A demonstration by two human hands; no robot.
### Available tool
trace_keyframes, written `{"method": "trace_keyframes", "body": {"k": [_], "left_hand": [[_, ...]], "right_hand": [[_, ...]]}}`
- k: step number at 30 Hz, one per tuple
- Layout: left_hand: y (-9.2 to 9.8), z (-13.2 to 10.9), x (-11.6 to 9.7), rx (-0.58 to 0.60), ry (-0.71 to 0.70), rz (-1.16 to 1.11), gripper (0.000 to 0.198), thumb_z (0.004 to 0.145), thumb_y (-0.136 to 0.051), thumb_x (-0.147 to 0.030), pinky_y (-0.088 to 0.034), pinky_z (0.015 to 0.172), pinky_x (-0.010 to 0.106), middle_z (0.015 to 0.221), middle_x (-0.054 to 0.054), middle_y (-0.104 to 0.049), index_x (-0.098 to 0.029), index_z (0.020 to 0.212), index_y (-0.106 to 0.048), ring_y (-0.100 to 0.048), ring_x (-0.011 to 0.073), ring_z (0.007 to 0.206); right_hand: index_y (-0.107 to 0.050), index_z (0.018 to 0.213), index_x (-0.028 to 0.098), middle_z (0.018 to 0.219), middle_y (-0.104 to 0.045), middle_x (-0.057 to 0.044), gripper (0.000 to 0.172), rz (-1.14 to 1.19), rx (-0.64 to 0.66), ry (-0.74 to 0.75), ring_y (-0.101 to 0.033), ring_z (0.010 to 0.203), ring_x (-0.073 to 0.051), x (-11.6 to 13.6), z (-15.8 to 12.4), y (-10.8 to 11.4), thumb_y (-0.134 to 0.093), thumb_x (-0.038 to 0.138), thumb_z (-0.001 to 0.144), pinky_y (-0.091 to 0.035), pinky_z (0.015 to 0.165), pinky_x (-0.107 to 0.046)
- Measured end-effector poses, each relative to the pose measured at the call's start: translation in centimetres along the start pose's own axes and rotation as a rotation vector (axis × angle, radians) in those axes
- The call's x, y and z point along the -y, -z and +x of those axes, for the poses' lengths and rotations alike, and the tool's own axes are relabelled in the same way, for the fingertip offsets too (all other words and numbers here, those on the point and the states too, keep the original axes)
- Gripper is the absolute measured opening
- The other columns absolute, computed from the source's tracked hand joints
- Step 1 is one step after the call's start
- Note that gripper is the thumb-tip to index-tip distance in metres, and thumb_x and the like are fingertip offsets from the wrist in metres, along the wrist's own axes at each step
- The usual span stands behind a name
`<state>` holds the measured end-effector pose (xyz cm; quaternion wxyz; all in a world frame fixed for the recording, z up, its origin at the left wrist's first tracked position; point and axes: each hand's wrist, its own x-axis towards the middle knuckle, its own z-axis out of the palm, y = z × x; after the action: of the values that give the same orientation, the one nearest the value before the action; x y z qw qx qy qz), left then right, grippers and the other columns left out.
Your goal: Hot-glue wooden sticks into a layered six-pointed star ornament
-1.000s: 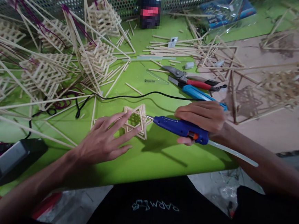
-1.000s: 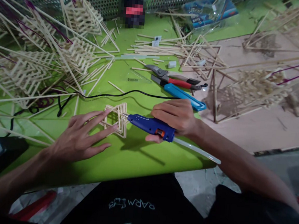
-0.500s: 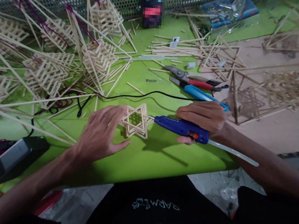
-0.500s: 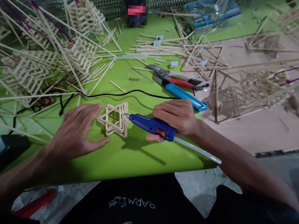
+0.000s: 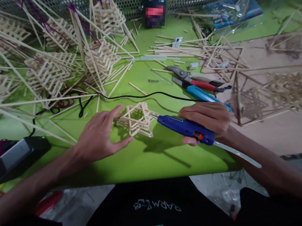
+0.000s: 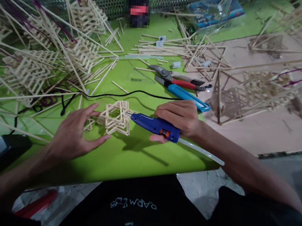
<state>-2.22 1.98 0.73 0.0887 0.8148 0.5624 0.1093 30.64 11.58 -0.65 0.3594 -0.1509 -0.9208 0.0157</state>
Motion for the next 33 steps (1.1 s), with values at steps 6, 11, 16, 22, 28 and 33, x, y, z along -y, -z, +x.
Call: {"method": "trace_keyframes", "body": {"k": [6,11,16,22,28,33], "left_hand": [[0.11,-0.15,0.06,-0.02,0.021,-0.037,0.095,0.082,-0.073,-0.057,-0.055,0.097,0.049,0.121,0.011,-0.07,-0.018,0.155,-0.026,-0.067,0.0305,0.109],[0.17,-0.28,0.01,-0.057,0.039,-0.049,0.092,0.082,-0.073,-0.057,-0.055,0.097,0.052,0.117,0.011,-0.071,-0.019,0.154,-0.031,-0.068,0.0314,0.107],[0.25,-0.2,-0.11,-0.073,0.083,-0.074,0.086,0.083,-0.072,-0.057,-0.056,0.095,0.055,0.114,0.01,-0.072,-0.021,0.152,-0.035,-0.071,0.0319,0.104],[0.02,-0.18,-0.03,-0.087,0.005,-0.041,0.094,0.081,-0.074,-0.057,-0.056,0.095,0.051,0.115,0.01,-0.072,-0.021,0.155,-0.028,-0.069,0.0315,0.105],[-0.31,-0.26,-0.11,-0.022,-0.054,0.014,0.1,0.08,-0.075,-0.056,-0.055,0.094,0.047,0.117,0.011,-0.069,-0.017,0.156,-0.023,-0.065,0.0302,0.106],[-0.43,-0.12,-0.15,0.053,-0.078,0.021,0.101,0.079,-0.075,-0.058,-0.054,0.092,0.047,0.117,0.012,-0.068,-0.016,0.155,-0.023,-0.063,0.0309,0.104]], "right_hand": [[-0.07,0.09,0.01,0.078,-0.074,-0.014,0.055,0.006,0.008,-0.033,-0.074,0.07,-0.025,0.16,-0.06,0.51,-0.058,0.063,0.091,-0.061,0.062,-0.036],[-0.071,0.089,0.009,0.077,-0.074,-0.013,0.053,0.015,-0.019,-0.042,-0.074,0.068,-0.024,0.06,-0.07,0.29,-0.058,0.06,0.093,-0.061,0.062,-0.035],[-0.071,0.088,0.009,0.076,-0.074,-0.013,0.052,0.02,-0.032,-0.04,-0.074,0.068,-0.024,0.12,-0.06,0.31,-0.058,0.06,0.093,-0.061,0.061,-0.034],[-0.071,0.087,0.009,0.074,-0.073,-0.013,0.055,0.007,-0.056,-0.034,-0.073,0.066,-0.024,0.17,0.08,0.37,-0.059,0.063,0.091,-0.06,0.059,-0.035],[-0.07,0.089,0.01,0.077,-0.074,-0.014,0.053,0.006,-0.04,-0.035,-0.075,0.07,-0.024,-0.04,-0.21,0.36,-0.058,0.062,0.093,-0.062,0.063,-0.035],[-0.068,0.089,0.012,0.078,-0.074,-0.013,0.049,0.015,0.004,-0.03,-0.074,0.071,-0.023,-0.08,-0.18,0.42,-0.058,0.059,0.094,-0.062,0.063,-0.034]]}}
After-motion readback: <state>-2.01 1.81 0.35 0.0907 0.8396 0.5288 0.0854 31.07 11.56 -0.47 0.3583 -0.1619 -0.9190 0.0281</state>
